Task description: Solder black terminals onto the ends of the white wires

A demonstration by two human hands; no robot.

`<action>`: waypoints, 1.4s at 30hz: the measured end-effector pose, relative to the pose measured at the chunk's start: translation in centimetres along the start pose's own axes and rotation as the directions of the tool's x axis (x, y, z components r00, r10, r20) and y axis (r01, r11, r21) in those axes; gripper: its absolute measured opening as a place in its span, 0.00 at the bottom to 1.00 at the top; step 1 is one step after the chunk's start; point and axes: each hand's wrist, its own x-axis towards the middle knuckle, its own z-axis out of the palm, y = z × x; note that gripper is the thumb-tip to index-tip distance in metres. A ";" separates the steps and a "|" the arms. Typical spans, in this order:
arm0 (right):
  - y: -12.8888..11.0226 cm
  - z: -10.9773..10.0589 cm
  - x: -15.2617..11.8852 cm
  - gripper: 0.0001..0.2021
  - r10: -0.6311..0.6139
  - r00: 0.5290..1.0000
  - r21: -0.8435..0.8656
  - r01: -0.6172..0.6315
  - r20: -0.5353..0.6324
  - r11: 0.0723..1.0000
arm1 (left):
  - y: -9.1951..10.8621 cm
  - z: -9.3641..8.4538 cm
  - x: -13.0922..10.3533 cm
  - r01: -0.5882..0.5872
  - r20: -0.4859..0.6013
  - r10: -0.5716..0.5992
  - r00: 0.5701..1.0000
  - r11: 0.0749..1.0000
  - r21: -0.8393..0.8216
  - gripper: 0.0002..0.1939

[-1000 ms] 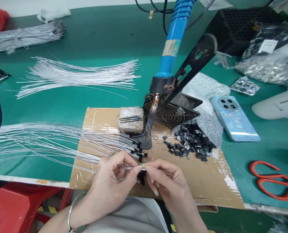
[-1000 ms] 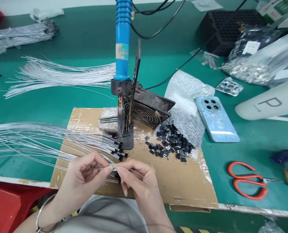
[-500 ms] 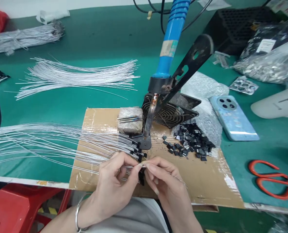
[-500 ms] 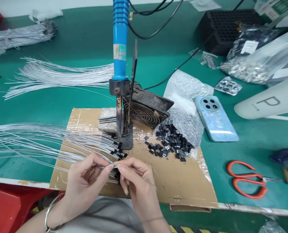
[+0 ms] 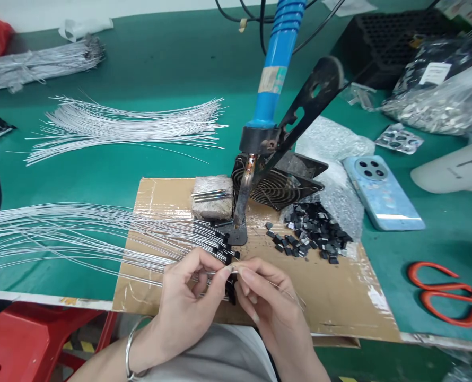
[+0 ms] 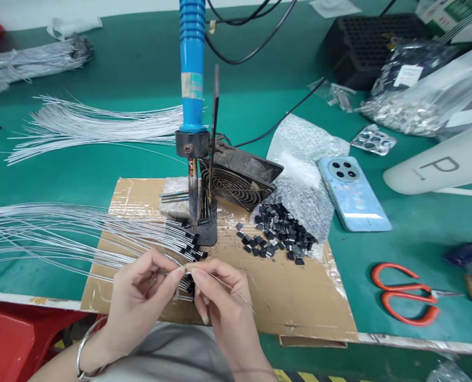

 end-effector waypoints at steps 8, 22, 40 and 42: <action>-0.3 0.4 -0.1 0.08 0.003 1.000 -0.013 -0.003 -0.029 1.000 | 0.0 0.0 -0.2 0.031 -0.010 -0.031 0.999 0.999 -0.019 0.09; -0.3 0.4 -0.2 0.13 -0.071 0.996 -0.041 0.069 -0.052 0.997 | 0.9 0.3 0.6 0.105 -0.096 -0.111 0.989 0.992 -0.066 0.09; -0.5 0.4 -0.7 0.05 -0.190 0.982 -0.232 0.184 -0.007 0.955 | 0.9 0.1 0.5 -0.032 -0.121 0.035 0.992 0.999 0.027 0.05; -0.5 0.3 -0.7 0.04 -0.200 0.980 -0.241 0.193 -0.007 0.951 | 0.6 0.1 0.4 -0.067 -0.121 0.072 0.990 0.997 0.047 0.05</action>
